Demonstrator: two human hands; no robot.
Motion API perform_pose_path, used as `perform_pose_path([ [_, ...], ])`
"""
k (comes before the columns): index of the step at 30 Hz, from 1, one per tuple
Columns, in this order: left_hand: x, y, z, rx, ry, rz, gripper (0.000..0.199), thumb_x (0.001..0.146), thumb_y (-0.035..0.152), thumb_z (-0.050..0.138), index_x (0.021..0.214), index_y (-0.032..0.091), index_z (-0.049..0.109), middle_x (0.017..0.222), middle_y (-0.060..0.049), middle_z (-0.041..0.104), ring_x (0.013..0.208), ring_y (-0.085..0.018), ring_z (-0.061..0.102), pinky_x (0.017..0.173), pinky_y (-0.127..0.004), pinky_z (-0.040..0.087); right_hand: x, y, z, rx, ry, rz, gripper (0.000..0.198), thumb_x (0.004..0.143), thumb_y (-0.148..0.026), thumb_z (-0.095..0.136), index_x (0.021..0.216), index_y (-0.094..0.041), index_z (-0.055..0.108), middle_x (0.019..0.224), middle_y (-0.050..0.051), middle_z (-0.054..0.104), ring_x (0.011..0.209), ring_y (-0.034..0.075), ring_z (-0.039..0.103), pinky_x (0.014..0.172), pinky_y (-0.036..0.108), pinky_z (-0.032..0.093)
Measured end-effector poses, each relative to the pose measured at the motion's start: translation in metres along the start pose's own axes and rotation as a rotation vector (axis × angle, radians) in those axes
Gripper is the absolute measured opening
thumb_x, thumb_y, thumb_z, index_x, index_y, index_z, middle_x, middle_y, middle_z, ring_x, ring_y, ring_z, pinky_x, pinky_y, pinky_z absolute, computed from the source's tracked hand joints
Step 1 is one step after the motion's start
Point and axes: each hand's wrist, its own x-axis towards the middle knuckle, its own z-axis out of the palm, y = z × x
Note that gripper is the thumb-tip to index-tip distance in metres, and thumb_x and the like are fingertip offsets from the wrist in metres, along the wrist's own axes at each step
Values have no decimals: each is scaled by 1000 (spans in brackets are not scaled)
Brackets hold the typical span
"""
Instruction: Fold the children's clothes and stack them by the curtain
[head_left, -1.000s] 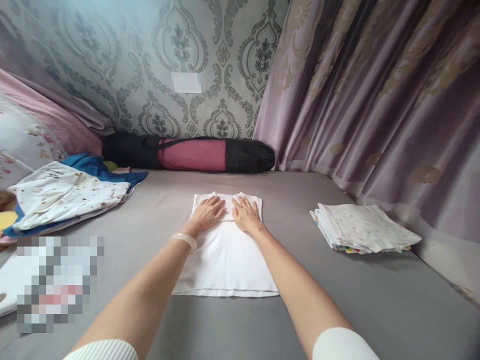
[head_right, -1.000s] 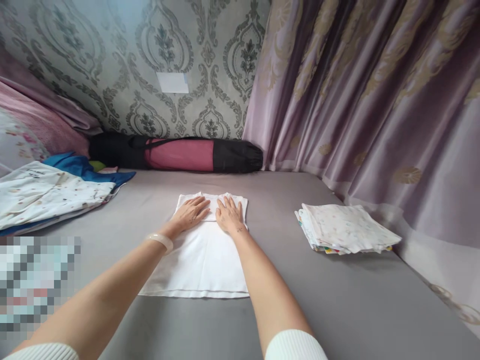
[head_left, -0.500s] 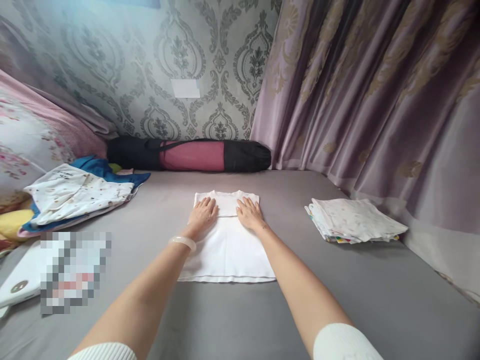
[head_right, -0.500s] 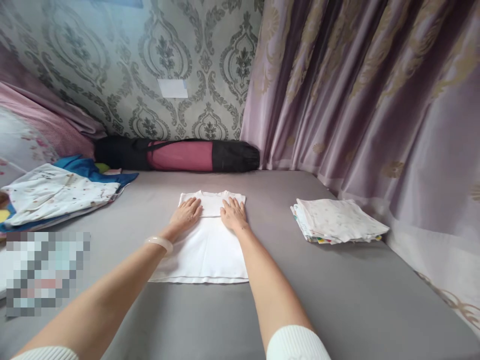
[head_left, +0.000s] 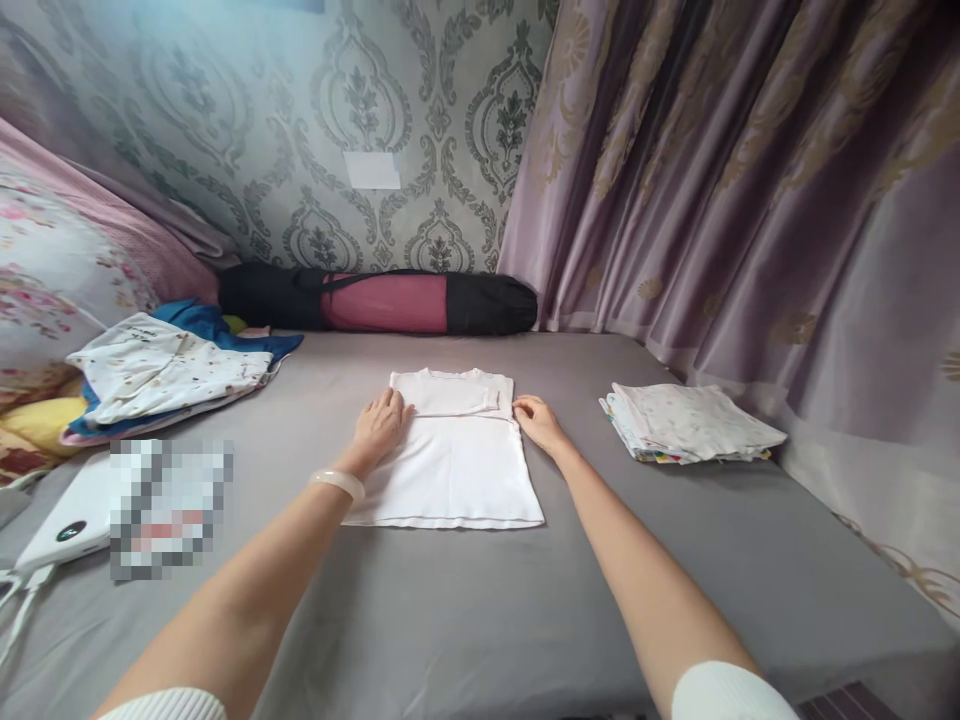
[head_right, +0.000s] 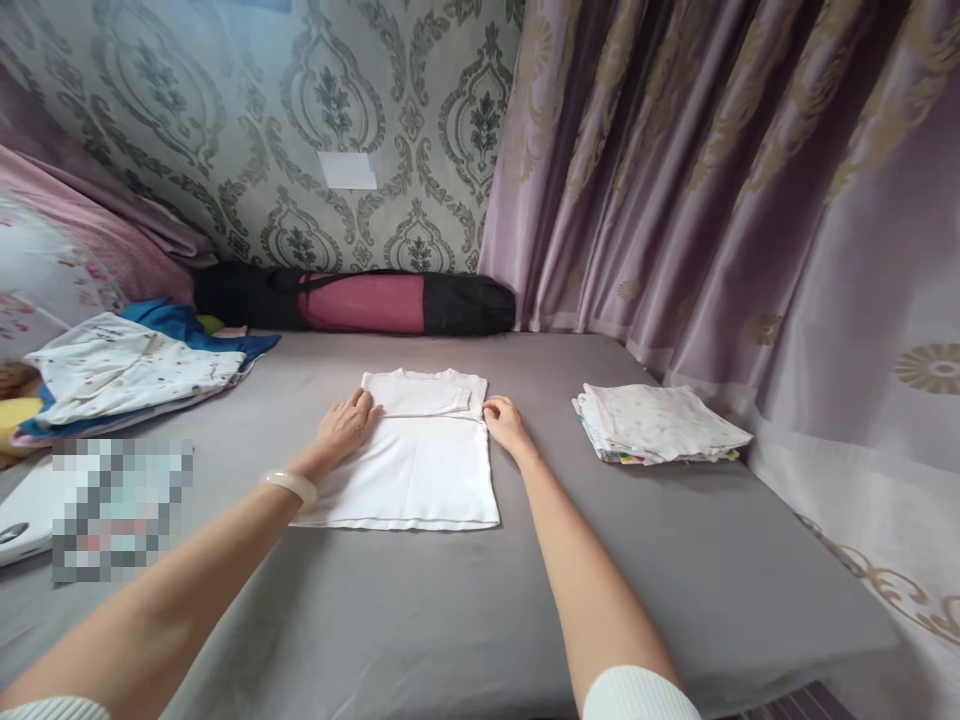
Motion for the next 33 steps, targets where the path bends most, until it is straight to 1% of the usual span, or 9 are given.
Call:
perform_pose_path([
  [4, -6, -22, -5, -138, -11, -125, 41, 92, 47, 36, 107, 13, 54, 113, -16, 59, 104, -27, 60, 91, -37, 45, -10, 0, -4, -31, 22, -26, 9, 75, -21, 59, 75, -18, 68, 104, 9, 63, 101, 19, 60, 100, 35, 43],
  [7, -3, -36, -10, -281, -27, -200, 35, 83, 48, 47, 89, 15, 60, 106, -14, 61, 104, -25, 59, 91, -33, 46, -13, -2, -4, -46, 3, -37, 8, 72, -24, 63, 67, -19, 65, 98, 8, 61, 100, 20, 60, 98, 34, 42],
  [10, -1, -44, -14, -393, -61, -196, 29, 73, 45, 54, 72, 17, 63, 113, -14, 61, 113, -27, 57, 96, -33, 44, -15, -4, -4, -78, -12, -32, 7, 70, -23, 64, 65, -20, 63, 99, 6, 59, 99, 18, 59, 97, 32, 42],
  [14, -1, -45, -15, -444, -85, -232, 22, 66, 38, 58, 68, 17, 65, 127, -14, 57, 122, -30, 52, 99, -32, 42, -17, -6, -3, -116, -12, -12, 3, 67, -20, 61, 64, -21, 61, 100, 4, 57, 91, 16, 59, 93, 31, 43],
  [18, -2, -43, -16, -441, -92, -232, 16, 64, 32, 59, 64, 18, 64, 127, -13, 59, 127, -30, 49, 99, -30, 43, -18, -6, -1, -168, 18, -28, 6, 68, -20, 59, 62, -21, 56, 93, 3, 56, 83, 15, 58, 87, 30, 44],
  [23, -3, -41, -18, -390, -102, -231, 12, 70, 27, 56, 63, 18, 59, 126, -15, 58, 129, -29, 47, 100, -30, 42, -19, -4, 3, -217, 89, -107, 12, 70, -18, 55, 61, -23, 48, 81, 1, 52, 78, 16, 55, 80, 28, 45],
  [26, -7, -36, -19, -310, -73, -201, 10, 73, 25, 53, 68, 18, 57, 118, -14, 60, 121, -25, 52, 97, -30, 43, -21, -4, 6, -255, 122, -141, 12, 72, -15, 52, 64, -23, 47, 81, 1, 51, 76, 16, 53, 78, 28, 44],
  [30, -18, -18, -21, -74, 26, -102, 15, 81, 22, 45, 86, 16, 59, 107, -14, 60, 103, -26, 58, 89, -35, 46, -28, -12, 8, -346, 135, -156, 10, 77, -14, 49, 72, -21, 51, 88, 4, 53, 79, 16, 53, 76, 27, 42],
  [33, -25, -4, -23, 68, 9, -87, 19, 84, 17, 40, 93, 14, 57, 103, -18, 62, 99, -30, 59, 84, -38, 46, -35, -22, 6, -466, 140, -159, 10, 82, -14, 48, 79, -21, 54, 94, 5, 56, 85, 17, 53, 78, 28, 39],
])
